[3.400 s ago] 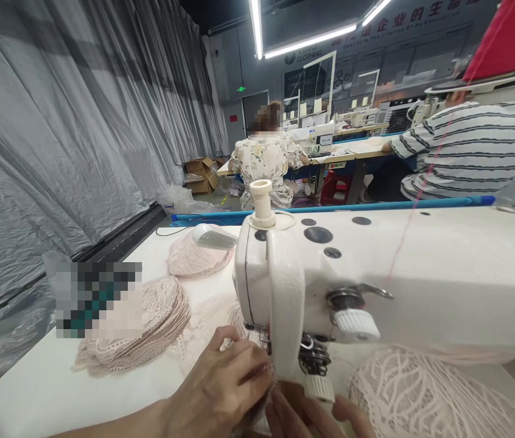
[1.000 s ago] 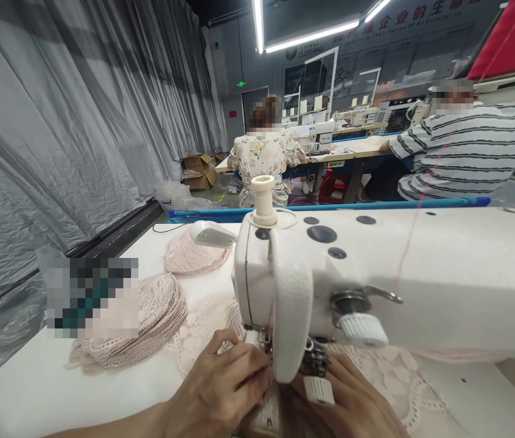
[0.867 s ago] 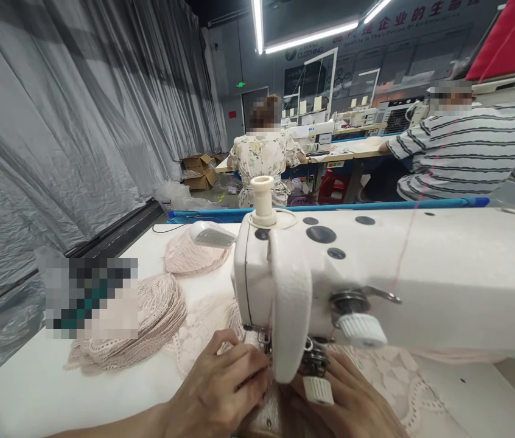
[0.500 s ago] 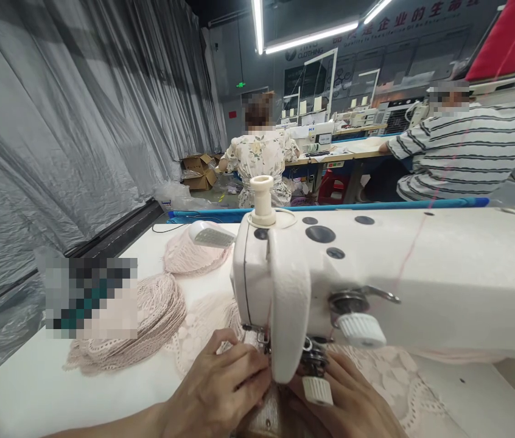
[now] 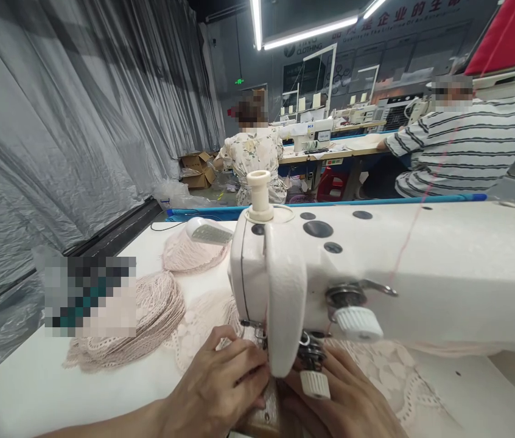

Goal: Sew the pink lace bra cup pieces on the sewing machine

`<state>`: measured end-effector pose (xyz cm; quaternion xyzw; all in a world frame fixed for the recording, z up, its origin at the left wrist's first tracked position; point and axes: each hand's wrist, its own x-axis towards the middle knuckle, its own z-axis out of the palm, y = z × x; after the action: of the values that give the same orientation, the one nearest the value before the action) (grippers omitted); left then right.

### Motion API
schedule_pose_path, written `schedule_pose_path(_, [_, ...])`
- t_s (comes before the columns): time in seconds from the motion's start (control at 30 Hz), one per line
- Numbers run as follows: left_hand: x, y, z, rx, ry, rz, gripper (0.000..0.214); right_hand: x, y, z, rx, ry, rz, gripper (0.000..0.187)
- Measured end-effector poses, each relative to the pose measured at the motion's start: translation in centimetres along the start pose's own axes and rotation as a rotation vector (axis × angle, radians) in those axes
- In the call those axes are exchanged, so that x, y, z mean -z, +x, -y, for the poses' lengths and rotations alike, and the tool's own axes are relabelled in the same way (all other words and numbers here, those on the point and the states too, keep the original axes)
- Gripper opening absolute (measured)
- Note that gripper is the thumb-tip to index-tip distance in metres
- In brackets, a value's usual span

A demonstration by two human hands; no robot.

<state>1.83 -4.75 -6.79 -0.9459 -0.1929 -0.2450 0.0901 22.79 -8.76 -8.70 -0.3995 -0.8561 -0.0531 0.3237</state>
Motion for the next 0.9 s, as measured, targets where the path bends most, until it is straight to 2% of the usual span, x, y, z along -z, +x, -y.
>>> schedule_pose_path(0.17, [0.14, 0.02, -0.14, 0.014, -0.024, 0.035, 0.017, -0.01, -0.2, 0.02, 0.012, -0.03, 0.049, 0.025])
schedule_pose_path(0.37, [0.21, 0.02, -0.16, 0.015, 0.007, 0.062, 0.019, -0.27, -0.45, 0.0, -0.025, 0.016, 0.031, 0.024])
schedule_pose_path(0.53, [0.13, -0.01, -0.14, 0.006, 0.003, 0.035, 0.02, -0.11, -0.16, 0.14, -0.033, -0.003, 0.053, 0.027])
schedule_pose_path(0.7, [-0.01, -0.05, -0.12, 0.005, -0.01, 0.022, 0.023, 0.37, 0.37, 0.4, 0.047, -0.102, 0.085, 0.029])
schedule_pose_path(0.9, [0.23, 0.13, -0.12, 0.006, -0.028, -0.032, 0.025, 0.49, 0.48, 0.4, 0.064, -0.163, 0.116, 0.033])
